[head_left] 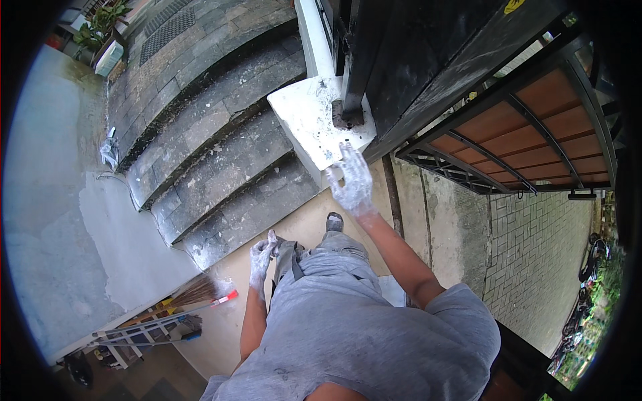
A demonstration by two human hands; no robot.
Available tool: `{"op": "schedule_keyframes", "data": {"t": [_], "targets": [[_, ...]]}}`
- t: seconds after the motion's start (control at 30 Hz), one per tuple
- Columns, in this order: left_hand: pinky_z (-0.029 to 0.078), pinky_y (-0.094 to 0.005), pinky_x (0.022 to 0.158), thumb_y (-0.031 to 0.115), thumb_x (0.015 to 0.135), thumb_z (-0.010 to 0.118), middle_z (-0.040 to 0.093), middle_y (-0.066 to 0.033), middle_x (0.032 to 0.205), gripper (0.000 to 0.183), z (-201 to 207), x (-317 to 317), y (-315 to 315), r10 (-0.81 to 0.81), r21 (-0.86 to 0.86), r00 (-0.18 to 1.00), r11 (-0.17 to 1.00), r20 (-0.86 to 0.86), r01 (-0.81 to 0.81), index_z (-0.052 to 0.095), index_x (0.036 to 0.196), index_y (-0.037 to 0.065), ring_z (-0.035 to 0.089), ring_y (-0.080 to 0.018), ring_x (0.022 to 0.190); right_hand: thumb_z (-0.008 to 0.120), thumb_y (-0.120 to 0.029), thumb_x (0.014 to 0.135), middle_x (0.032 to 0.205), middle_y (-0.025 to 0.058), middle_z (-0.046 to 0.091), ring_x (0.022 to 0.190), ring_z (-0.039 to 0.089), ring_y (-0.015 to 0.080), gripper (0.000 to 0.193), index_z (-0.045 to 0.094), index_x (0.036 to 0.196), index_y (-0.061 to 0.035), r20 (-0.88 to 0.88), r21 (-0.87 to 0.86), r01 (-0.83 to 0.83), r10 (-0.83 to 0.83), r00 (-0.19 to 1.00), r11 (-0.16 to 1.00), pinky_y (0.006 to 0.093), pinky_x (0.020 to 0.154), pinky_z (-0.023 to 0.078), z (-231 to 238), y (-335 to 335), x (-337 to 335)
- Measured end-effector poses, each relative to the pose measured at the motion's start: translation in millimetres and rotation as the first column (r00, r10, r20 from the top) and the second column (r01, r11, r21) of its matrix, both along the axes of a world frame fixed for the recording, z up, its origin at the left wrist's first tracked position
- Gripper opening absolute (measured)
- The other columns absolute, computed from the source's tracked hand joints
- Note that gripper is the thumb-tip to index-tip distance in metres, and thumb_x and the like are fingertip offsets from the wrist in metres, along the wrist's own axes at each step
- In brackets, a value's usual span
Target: The recorder is applying patching compound or plaster to a stone pillar using their fingers to fill in gaps and smooth the surface.
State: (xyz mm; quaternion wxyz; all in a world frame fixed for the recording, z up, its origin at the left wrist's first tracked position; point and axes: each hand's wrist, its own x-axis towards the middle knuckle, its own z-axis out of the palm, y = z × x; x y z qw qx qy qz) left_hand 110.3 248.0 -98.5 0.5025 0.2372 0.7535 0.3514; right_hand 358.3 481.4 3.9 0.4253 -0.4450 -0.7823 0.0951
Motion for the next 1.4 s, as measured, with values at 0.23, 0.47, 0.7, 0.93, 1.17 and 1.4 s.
{"op": "schedule_keyframes", "data": {"t": [0.23, 0.47, 0.7, 0.93, 1.17, 1.4], "targets": [[0.039, -0.0229, 0.052, 0.036, 0.084, 0.07, 0.062, 0.0012, 0.064, 0.032, -11, 0, -9, 0.032, -0.033, 0.998, 0.999, -0.047, -0.033, 0.07, 0.084, 0.003, 0.054, -0.0063, 0.056, 0.057, -0.018, 0.091, 0.137, 0.0158, 0.051, 0.13, 0.045, 0.0305, 0.044, 0.051, 0.132, -0.0038, 0.251, -0.009, 0.161, -0.154, 0.956, 0.987, 0.0429, 0.113, 0.028, -18, 24, 11], [0.039, -0.0237, 0.053, 0.04, 0.085, 0.069, 0.061, 0.0014, 0.063, 0.037, -5, 3, -5, 0.029, -0.057, 0.999, 0.998, -0.034, -0.031, 0.07, 0.083, 0.003, 0.053, -0.0067, 0.057, 0.06, -0.026, 0.09, 0.141, 0.0202, 0.044, 0.134, 0.038, 0.031, 0.055, 0.046, 0.134, 0.0033, 0.284, -0.034, 0.053, -0.041, 0.958, 0.998, 0.0436, 0.114, 0.026, -3, 19, 13], [0.039, -0.0237, 0.054, 0.04, 0.088, 0.065, 0.061, 0.0014, 0.063, 0.037, 11, 1, 3, 0.013, -0.087, 0.999, 0.996, -0.05, -0.017, 0.067, 0.077, 0.005, 0.054, -0.0068, 0.058, 0.06, -0.041, 0.089, 0.139, 0.0228, 0.045, 0.134, 0.038, 0.0337, 0.071, 0.04, 0.137, 0.0079, 0.355, -0.086, -0.004, 0.035, 0.934, 0.996, 0.0442, 0.114, 0.025, 1, 9, 11], [0.039, -0.0237, 0.054, 0.037, 0.089, 0.065, 0.061, 0.0009, 0.063, 0.033, 9, 1, 5, 0.0, -0.092, 0.998, 0.996, -0.067, -0.006, 0.068, 0.08, 0.005, 0.055, -0.0074, 0.058, 0.061, -0.048, 0.086, 0.141, 0.0269, 0.04, 0.133, 0.039, 0.0327, 0.081, 0.037, 0.137, 0.0104, 0.355, -0.138, -0.056, 0.102, 0.929, 0.989, 0.0448, 0.113, 0.026, 5, -1, 3], [0.04, -0.0242, 0.053, 0.045, 0.087, 0.065, 0.061, 0.0011, 0.063, 0.042, 7, 4, 3, -0.02, -0.051, 0.999, 0.999, -0.05, 0.017, 0.068, 0.079, 0.005, 0.054, -0.0072, 0.058, 0.061, -0.053, 0.084, 0.139, 0.029, 0.041, 0.131, 0.042, 0.0355, 0.084, 0.041, 0.132, 0.013, 0.323, -0.112, 0.138, -0.095, 0.942, 0.984, 0.046, 0.108, 0.032, 19, -10, -4], [0.041, -0.0246, 0.053, 0.036, 0.087, 0.067, 0.062, 0.0006, 0.065, 0.033, -5, 0, -6, -0.026, 0.033, 0.999, 0.999, 0.031, 0.025, 0.069, 0.083, 0.004, 0.055, -0.0076, 0.058, 0.06, -0.051, 0.085, 0.142, 0.029, 0.038, 0.129, 0.042, 0.0363, 0.084, 0.038, 0.135, 0.0119, 0.276, -0.071, 0.2, -0.174, 0.945, 0.977, 0.0449, 0.102, 0.038, 22, -5, -10]]}}
